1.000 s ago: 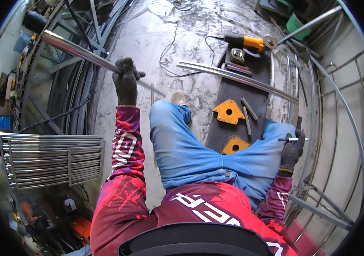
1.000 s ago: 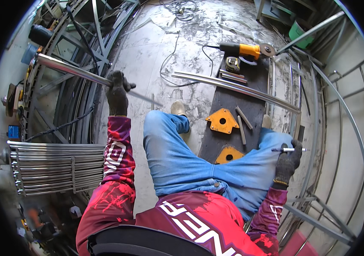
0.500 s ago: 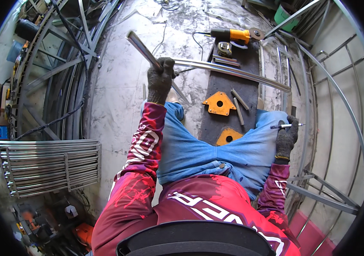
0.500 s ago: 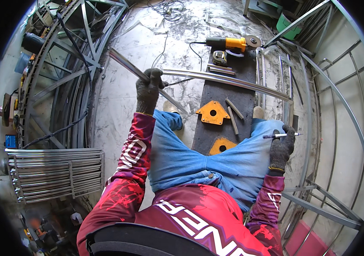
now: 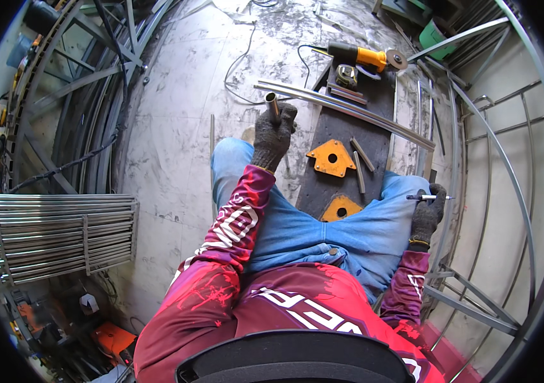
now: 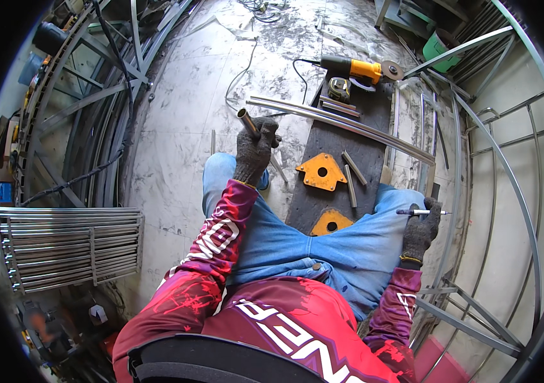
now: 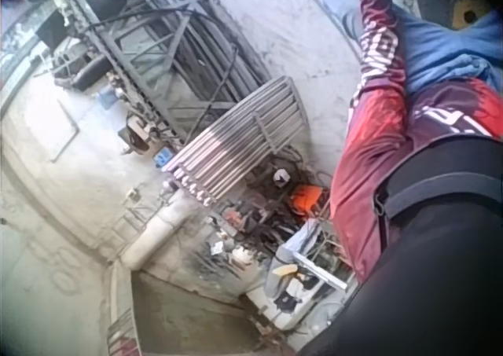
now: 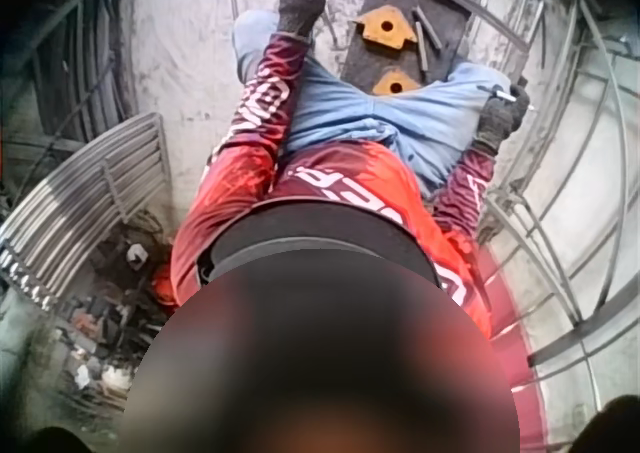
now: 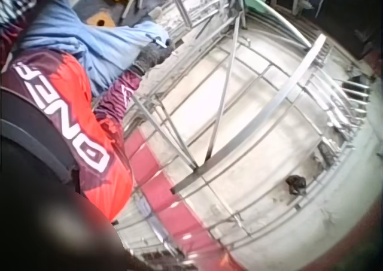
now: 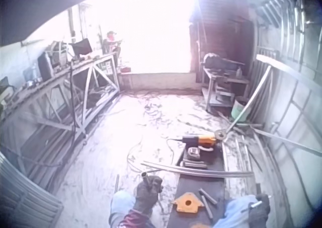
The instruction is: The person marks metal pipes with a white marker, using a tape measure to guide the marks for cutting or assembly.
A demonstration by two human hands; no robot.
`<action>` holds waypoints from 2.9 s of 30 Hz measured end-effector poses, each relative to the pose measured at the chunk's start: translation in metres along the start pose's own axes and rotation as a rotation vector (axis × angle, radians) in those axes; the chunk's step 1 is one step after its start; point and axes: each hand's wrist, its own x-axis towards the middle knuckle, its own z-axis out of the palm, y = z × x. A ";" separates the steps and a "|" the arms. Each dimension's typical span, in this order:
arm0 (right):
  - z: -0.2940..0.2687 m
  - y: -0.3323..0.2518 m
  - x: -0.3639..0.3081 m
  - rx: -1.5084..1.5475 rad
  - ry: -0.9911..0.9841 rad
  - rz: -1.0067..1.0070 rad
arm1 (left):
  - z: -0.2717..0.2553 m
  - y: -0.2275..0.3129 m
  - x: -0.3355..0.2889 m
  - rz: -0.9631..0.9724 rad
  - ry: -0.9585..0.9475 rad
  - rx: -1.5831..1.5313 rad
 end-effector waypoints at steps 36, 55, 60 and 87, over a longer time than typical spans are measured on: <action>0.002 -0.004 0.003 0.280 0.083 -0.027 | -0.001 0.081 -0.020 0.417 -0.049 0.092; 0.002 0.003 0.000 0.317 0.099 -0.052 | -0.002 0.099 -0.023 0.342 -0.040 0.044; 0.002 0.006 0.002 0.311 0.123 -0.078 | -0.003 0.079 -0.024 0.267 -0.066 -0.064; 0.059 -0.209 -0.016 0.814 -0.290 -0.211 | -0.006 0.025 -0.028 0.381 0.005 0.289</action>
